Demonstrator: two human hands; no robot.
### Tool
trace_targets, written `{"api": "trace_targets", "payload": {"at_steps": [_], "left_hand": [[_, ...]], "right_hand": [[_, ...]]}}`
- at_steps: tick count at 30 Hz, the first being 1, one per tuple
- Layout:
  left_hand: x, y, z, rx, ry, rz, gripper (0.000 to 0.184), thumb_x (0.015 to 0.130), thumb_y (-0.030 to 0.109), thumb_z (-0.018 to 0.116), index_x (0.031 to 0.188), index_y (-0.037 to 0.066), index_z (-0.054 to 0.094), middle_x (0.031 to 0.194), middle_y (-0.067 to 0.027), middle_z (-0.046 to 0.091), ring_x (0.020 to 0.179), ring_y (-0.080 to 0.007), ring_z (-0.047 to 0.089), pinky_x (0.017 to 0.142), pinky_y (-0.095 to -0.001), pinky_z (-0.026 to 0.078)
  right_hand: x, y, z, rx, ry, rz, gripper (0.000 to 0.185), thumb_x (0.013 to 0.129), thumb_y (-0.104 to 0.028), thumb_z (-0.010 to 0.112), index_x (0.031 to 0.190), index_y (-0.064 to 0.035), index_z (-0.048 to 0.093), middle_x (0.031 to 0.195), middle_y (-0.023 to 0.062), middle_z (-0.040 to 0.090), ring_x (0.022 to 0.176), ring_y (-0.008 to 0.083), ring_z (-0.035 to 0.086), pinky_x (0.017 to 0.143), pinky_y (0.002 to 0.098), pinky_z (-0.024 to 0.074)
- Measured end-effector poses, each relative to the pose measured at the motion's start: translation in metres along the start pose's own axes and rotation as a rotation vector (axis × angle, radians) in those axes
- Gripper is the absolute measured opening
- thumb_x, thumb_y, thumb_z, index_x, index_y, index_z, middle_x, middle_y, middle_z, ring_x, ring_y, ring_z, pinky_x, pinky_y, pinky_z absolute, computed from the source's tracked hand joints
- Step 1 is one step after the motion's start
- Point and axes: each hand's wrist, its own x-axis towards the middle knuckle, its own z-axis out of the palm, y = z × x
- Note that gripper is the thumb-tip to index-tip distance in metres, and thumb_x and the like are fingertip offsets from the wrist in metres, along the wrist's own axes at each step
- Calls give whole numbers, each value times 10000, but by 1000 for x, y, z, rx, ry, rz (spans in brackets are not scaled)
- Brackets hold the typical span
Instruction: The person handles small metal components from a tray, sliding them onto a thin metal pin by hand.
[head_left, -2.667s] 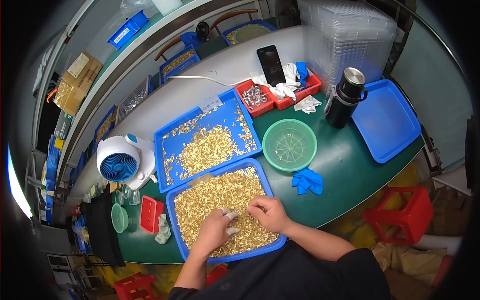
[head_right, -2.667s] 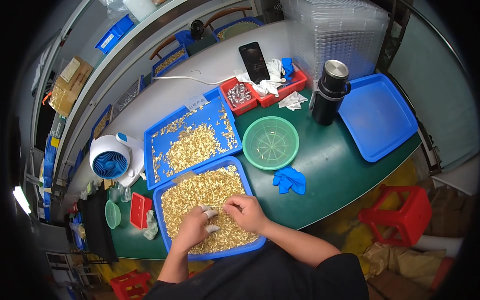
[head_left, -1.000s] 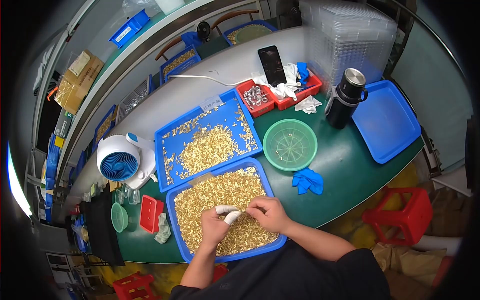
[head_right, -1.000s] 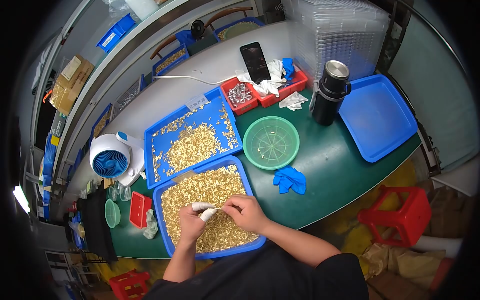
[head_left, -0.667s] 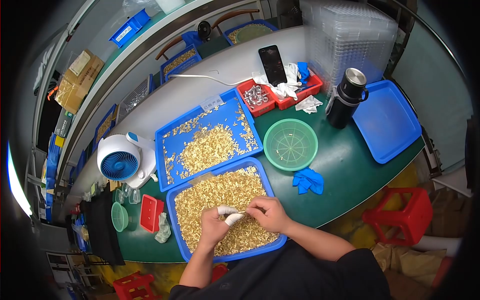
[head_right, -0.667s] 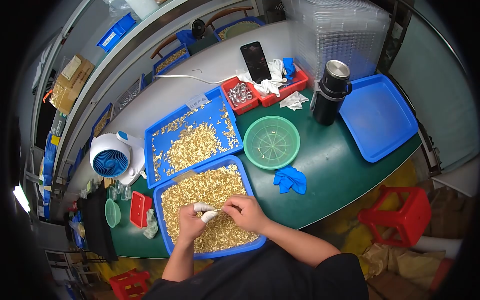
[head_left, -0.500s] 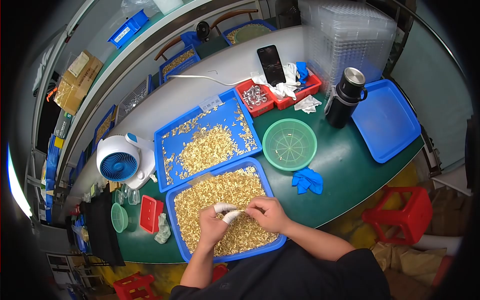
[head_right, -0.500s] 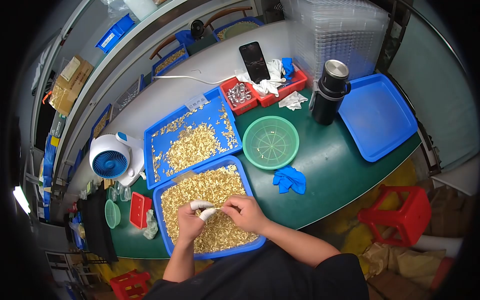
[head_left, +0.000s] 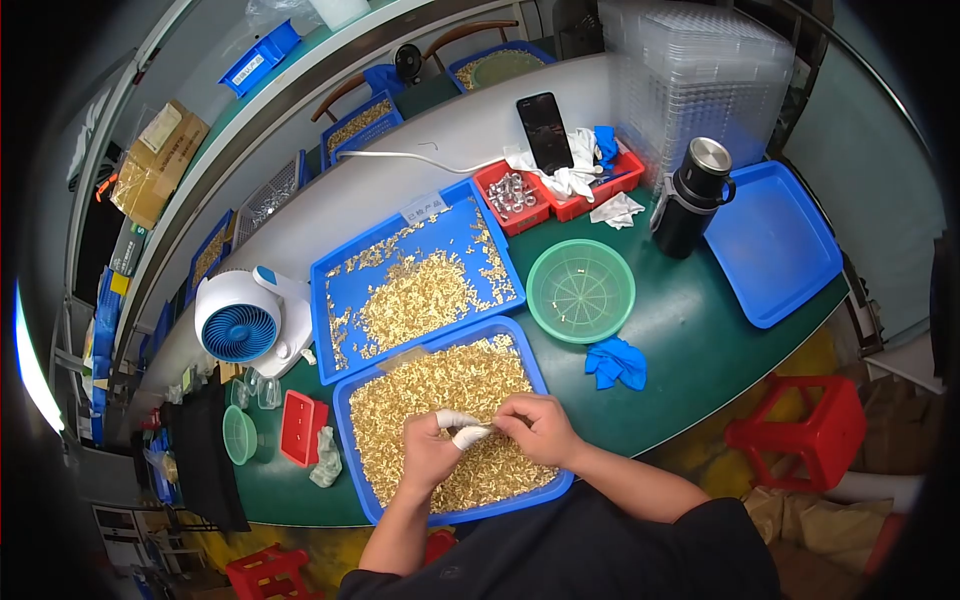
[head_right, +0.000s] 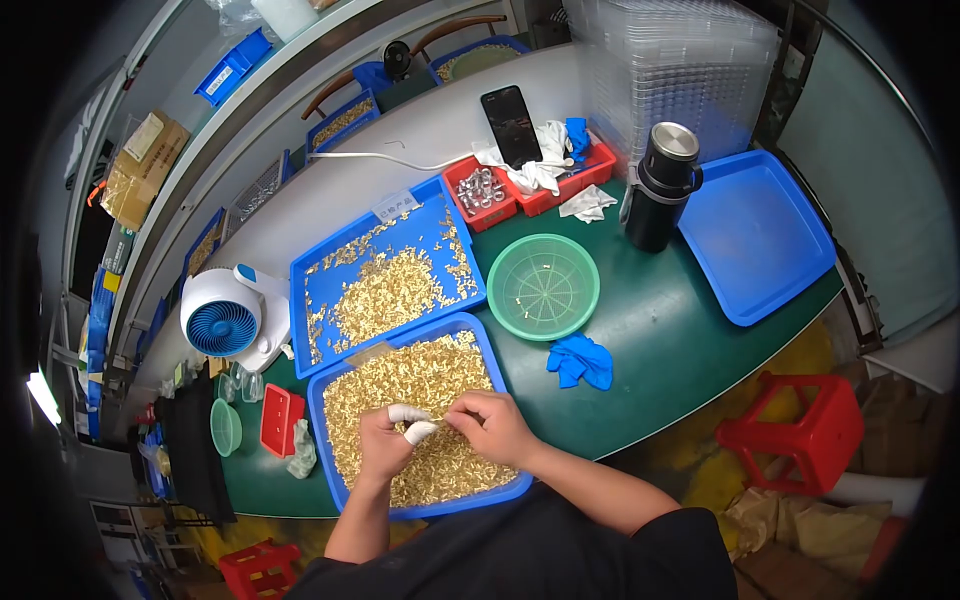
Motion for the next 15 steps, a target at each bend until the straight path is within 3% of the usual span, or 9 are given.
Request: {"api": "trace_targets", "payload": {"at_steps": [6, 9, 12, 14, 15], "left_hand": [[14, -1, -17, -88, 17, 52, 79, 807, 1, 824, 854, 3, 761, 794, -47, 744, 733, -106, 676, 673, -254, 525], [40, 2, -44, 38, 146, 202, 59, 814, -1, 799, 853, -4, 755, 772, -33, 728, 726, -103, 661, 684, -259, 517], [70, 22, -62, 208, 459, 317, 219, 824, 41, 804, 1028, 1, 738, 964, -83, 730, 844, -167, 657, 764, -307, 518], [78, 41, -64, 364, 660, 454, 340, 815, 76, 830, 1132, 19, 720, 1095, -123, 714, 936, -228, 659, 820, -344, 518], [72, 37, -62, 342, 562, 437, 421, 830, 76, 813, 1227, 30, 682, 1233, -146, 665, 1053, -276, 635, 895, -365, 503]], "right_hand": [[-2, 9, 2, 87, 47, 38, 122, 943, -97, 685, 893, 14, 697, 782, 73, 671, 675, 123, 616, 613, 293, 478], [-5, 18, -1, 129, 23, 54, 115, 990, -64, 631, 929, 21, 678, 899, 61, 678, 778, 102, 628, 707, 263, 513], [-5, 20, -1, 87, -11, 72, 116, 999, -64, 617, 940, 20, 671, 924, 59, 670, 805, 102, 631, 730, 261, 516], [-4, 23, 2, 138, 58, 35, 125, 969, -91, 660, 910, 17, 688, 832, 65, 671, 723, 107, 617, 655, 273, 492], [-4, 24, 4, 166, 93, 17, 134, 955, -104, 682, 895, 15, 697, 786, 68, 672, 682, 110, 610, 617, 279, 480]]}}
